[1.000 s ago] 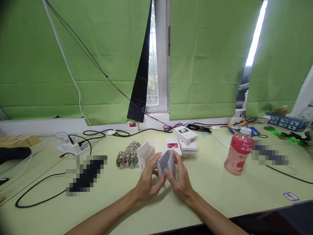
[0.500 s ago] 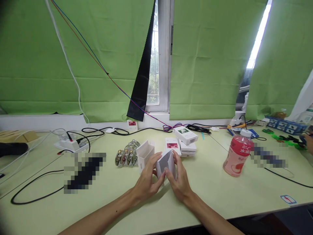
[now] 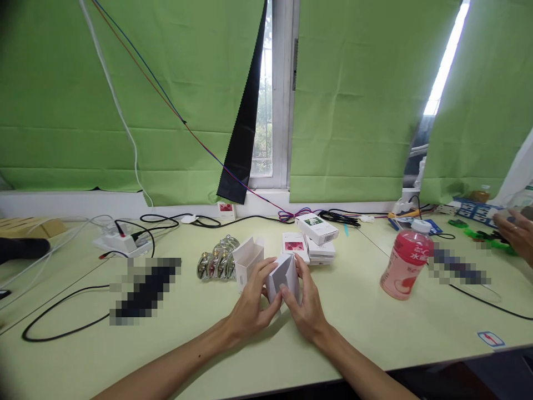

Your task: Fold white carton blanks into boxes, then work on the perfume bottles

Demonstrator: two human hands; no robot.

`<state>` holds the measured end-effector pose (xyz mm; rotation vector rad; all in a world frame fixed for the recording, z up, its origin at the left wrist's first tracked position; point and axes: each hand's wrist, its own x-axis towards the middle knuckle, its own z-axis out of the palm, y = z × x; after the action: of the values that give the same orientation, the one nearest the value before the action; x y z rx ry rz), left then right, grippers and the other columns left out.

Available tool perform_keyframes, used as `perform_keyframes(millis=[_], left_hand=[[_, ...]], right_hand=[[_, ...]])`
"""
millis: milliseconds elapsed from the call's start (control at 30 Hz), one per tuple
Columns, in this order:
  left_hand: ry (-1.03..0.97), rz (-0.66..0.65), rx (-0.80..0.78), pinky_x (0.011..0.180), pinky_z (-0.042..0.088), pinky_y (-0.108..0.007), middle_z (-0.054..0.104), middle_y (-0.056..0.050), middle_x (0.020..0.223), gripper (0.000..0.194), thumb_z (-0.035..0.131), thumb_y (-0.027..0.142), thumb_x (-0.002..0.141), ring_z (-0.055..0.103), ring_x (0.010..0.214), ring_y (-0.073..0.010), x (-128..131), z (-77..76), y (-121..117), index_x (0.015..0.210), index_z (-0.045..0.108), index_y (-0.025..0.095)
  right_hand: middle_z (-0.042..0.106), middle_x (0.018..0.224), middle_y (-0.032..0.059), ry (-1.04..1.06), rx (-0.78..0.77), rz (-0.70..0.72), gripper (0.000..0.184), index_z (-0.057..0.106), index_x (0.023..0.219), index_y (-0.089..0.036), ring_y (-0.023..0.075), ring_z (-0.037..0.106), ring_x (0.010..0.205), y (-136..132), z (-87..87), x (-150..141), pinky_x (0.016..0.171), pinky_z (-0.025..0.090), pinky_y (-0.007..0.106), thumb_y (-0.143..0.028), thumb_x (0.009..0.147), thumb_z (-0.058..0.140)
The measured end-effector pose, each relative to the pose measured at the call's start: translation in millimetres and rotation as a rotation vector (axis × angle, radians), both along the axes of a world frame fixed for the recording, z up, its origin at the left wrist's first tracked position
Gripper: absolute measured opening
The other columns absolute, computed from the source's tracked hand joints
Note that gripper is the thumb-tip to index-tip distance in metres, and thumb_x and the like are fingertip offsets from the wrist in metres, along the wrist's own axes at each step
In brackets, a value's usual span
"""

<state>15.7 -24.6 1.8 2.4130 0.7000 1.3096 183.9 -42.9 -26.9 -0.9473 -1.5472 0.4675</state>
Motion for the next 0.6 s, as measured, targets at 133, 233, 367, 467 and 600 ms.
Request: perform_keyframes(millis=[133, 233, 367, 467, 600], left_hand=[[0.002, 0.003, -0.009, 0.070, 0.062, -0.031, 0.037, -0.018, 0.147, 0.059, 0.055, 0.020, 0.092, 0.059, 0.116, -0.0256, 0.3, -0.1, -0.3, 0.144, 0.029, 0.028], [-0.001, -0.008, -0.014, 0.071, 0.062, -0.032, 0.038, -0.018, 0.147, 0.059, 0.054, 0.019, 0.092, 0.059, 0.116, -0.0255, 0.3, -1.5, 0.7, 0.145, 0.029, 0.028], [-0.011, -0.024, -0.025, 0.070, 0.062, -0.031, 0.042, -0.017, 0.145, 0.061, 0.054, 0.019, 0.092, 0.059, 0.116, -0.0246, 0.3, -2.9, 1.7, 0.146, 0.029, 0.029], [-0.018, -0.016, -0.015, 0.069, 0.062, -0.030, 0.043, -0.017, 0.145, 0.061, 0.055, 0.020, 0.091, 0.060, 0.115, -0.0246, 0.3, -3.0, 1.8, 0.146, 0.030, 0.028], [-0.025, -0.022, -0.019, 0.065, 0.062, -0.026, 0.044, -0.016, 0.146, 0.061, 0.054, 0.020, 0.091, 0.062, 0.115, -0.0243, 0.3, -3.2, 1.9, 0.147, 0.031, 0.028]], right_hand=[[0.047, 0.149, 0.0103, 0.010, -0.009, -0.003, 0.067, 0.025, 0.154, -0.027, 0.0283, 0.046, 0.136, 0.4, -0.2, 0.1, 0.113, 0.039, 0.049, -0.045, 0.096, 0.054], [0.047, 0.149, 0.0106, 0.023, -0.009, 0.003, 0.067, 0.025, 0.154, -0.027, 0.0285, 0.046, 0.136, 0.3, 0.1, 0.1, 0.112, 0.040, 0.049, -0.045, 0.097, 0.053], [0.047, 0.149, 0.0114, 0.032, -0.020, 0.004, 0.067, 0.024, 0.155, -0.027, 0.0295, 0.047, 0.135, -0.1, 1.3, 0.1, 0.111, 0.041, 0.050, -0.046, 0.097, 0.053], [0.046, 0.150, 0.0113, 0.023, -0.024, 0.002, 0.069, 0.024, 0.155, -0.026, 0.0300, 0.046, 0.137, -0.3, 1.5, 0.2, 0.112, 0.040, 0.050, -0.046, 0.096, 0.054], [0.043, 0.154, 0.0106, 0.002, -0.023, -0.003, 0.071, 0.024, 0.156, -0.026, 0.0302, 0.043, 0.140, 0.1, 0.5, 0.7, 0.113, 0.039, 0.049, -0.047, 0.095, 0.056]])
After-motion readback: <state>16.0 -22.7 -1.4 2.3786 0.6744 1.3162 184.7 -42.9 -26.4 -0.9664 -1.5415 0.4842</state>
